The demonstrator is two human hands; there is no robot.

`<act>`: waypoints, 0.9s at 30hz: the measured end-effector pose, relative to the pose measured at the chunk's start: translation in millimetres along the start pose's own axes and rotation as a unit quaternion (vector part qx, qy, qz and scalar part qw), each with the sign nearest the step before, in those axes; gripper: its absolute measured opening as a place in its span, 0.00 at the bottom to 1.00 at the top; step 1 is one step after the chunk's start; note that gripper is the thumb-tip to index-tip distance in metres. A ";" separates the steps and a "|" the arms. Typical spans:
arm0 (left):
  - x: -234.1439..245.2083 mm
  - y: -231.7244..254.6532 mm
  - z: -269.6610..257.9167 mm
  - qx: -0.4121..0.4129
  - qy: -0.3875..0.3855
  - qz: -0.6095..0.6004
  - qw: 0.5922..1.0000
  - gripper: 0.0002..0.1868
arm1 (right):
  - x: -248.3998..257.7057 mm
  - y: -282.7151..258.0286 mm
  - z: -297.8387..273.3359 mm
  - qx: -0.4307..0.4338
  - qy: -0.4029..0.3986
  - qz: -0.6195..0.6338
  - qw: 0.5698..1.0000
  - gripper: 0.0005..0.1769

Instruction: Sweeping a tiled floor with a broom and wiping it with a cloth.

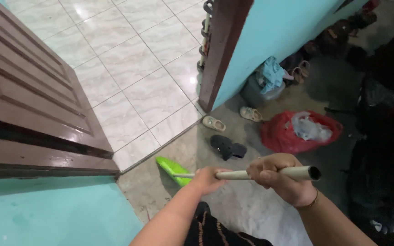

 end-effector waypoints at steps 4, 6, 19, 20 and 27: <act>-8.4 3.9 -1.4 0.017 -0.007 0.008 1.000 0.21 | -0.7 -6.6 -6.8 0.011 0.004 -0.013 1.000 0.20; -8.2 3.0 2.1 0.026 -0.005 0.005 1.000 0.22 | 0.7 -10.8 -6.6 0.016 0.000 -0.025 1.000 0.20; -8.3 57.6 15.6 -0.055 0.124 0.000 0.991 0.22 | 39.1 -53.1 -21.1 0.018 -0.002 -0.050 0.999 0.17; 1.2 72.7 12.8 -0.075 0.190 0.013 0.979 0.22 | 41.3 -70.5 -15.3 0.030 -0.016 -0.074 0.997 0.17; 58.7 123.6 17.7 -0.030 0.421 -0.009 0.906 0.22 | 44.3 -113.3 66.7 -0.012 -0.243 -0.088 0.966 0.19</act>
Point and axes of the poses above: each hand's wrist, its own z-axis towards the middle knuckle, its own x-axis out of the back of the hand, y = z × x, the point moved 8 cm from there along z, towards the middle knuckle, and after that the axes turned 9 degrees about -y, right-handed, at the moved point
